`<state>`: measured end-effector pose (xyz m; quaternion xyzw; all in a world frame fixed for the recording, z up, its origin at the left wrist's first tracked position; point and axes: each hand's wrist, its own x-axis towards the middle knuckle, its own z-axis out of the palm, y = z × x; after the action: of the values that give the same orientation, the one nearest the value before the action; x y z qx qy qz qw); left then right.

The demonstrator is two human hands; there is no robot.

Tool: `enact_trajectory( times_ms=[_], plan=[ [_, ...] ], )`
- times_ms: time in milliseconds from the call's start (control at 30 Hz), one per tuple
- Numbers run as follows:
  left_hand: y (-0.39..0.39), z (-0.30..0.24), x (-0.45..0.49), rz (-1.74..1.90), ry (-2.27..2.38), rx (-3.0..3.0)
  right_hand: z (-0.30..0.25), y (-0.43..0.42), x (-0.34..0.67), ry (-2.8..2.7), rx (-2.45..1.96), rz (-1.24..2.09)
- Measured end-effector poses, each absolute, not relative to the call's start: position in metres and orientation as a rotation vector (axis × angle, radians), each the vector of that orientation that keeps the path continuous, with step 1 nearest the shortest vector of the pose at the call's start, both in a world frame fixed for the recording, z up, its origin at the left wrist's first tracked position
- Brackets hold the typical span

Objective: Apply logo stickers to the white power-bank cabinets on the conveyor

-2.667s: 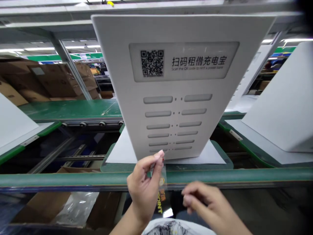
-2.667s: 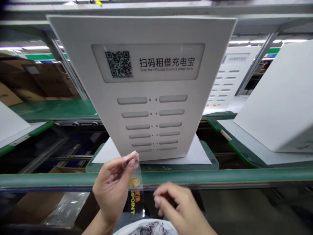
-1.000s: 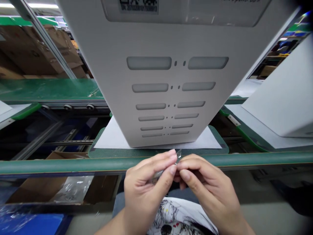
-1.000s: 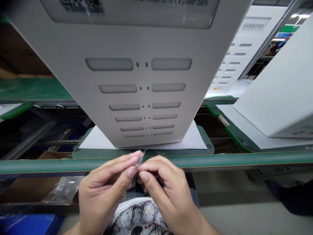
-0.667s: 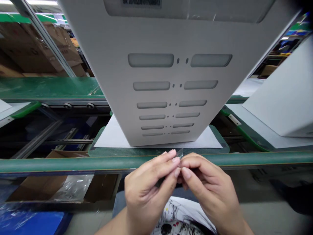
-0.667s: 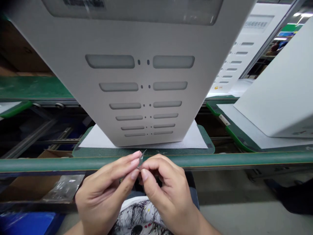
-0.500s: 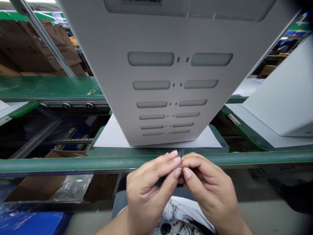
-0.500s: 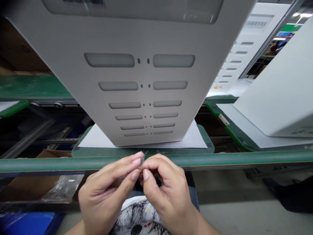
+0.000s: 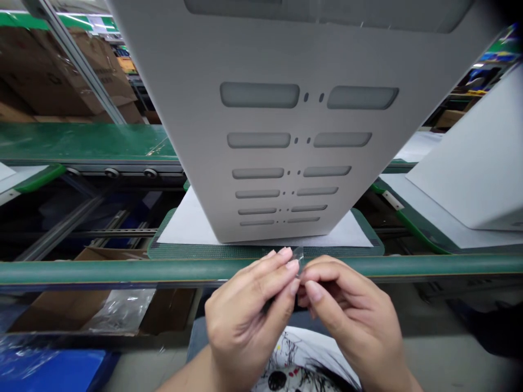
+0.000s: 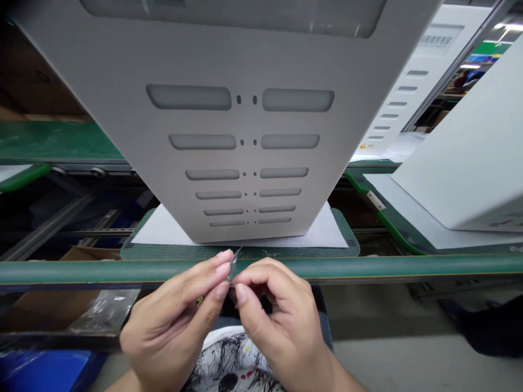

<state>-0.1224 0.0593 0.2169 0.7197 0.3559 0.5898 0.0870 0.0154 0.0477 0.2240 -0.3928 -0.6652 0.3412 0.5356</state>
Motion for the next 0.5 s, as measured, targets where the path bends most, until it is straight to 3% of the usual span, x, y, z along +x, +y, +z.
enact_trajectory(
  times_ms=[167, 500],
  plan=[
    [0.059, 0.220, -0.123, 1.687, 1.032, 2.171, 0.222, 0.049, 0.015, -1.584, -0.935, 0.764],
    [0.064, 0.232, -0.132, 1.548, 1.182, 1.893, 0.226, 0.063, 0.017, -1.916, -0.727, 0.311]
  ],
)
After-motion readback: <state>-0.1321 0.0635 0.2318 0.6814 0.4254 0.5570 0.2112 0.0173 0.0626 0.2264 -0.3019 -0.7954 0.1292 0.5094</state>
